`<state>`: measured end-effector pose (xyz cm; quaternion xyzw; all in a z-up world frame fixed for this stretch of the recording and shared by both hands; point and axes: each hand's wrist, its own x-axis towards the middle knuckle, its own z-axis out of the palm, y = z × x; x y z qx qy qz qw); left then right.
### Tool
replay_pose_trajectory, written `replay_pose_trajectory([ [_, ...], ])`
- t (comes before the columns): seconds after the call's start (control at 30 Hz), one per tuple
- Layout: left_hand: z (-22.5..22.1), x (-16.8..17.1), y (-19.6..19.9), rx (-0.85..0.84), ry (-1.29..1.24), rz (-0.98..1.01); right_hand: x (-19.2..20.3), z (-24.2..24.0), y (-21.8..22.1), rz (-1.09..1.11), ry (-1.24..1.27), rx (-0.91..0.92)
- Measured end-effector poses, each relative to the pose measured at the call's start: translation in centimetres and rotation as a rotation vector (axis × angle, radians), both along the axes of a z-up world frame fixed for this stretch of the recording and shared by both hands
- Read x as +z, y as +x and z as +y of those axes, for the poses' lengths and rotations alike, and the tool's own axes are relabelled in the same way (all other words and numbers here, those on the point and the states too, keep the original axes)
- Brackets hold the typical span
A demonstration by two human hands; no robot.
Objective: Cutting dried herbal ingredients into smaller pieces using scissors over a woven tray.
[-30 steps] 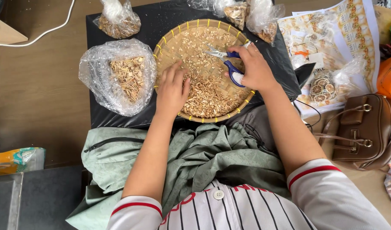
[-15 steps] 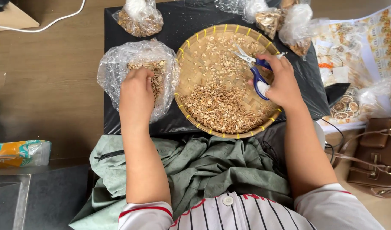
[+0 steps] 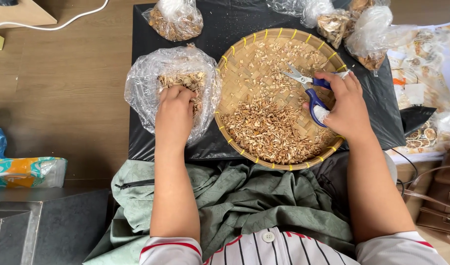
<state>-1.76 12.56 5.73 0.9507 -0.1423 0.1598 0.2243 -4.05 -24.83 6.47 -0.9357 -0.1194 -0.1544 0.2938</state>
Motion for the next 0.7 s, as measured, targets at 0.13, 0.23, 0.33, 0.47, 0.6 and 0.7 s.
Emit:
replay_pose_trajectory([
  [0.13, 0.1, 0.3, -0.2, 0.011, -0.026, -0.031, -0.4, -0.3, 0.1, -0.011, -0.004, 0.002],
  [0.23, 0.2, 0.5, -0.3, 0.009, -0.020, -0.030, -1.0, -0.9, 0.1, -0.012, 0.003, 0.003],
  [0.33, 0.4, 0.2, -0.3, 0.005, 0.001, -0.038, -1.5, -1.2, 0.1, -0.025, 0.019, 0.003],
  [0.47, 0.5, -0.2, 0.0, 0.006, 0.025, -0.021, -1.7, -1.3, -0.2, -0.105, 0.064, 0.001],
  [0.6, 0.4, -0.7, 0.1, 0.054, 0.054, -0.011, -0.2, -0.5, -0.9, -0.136, 0.078, -0.048],
  [0.7, -0.5, -0.4, -0.2, 0.129, 0.007, -0.052, 0.5, -0.1, -0.9, -0.154, 0.172, -0.096],
])
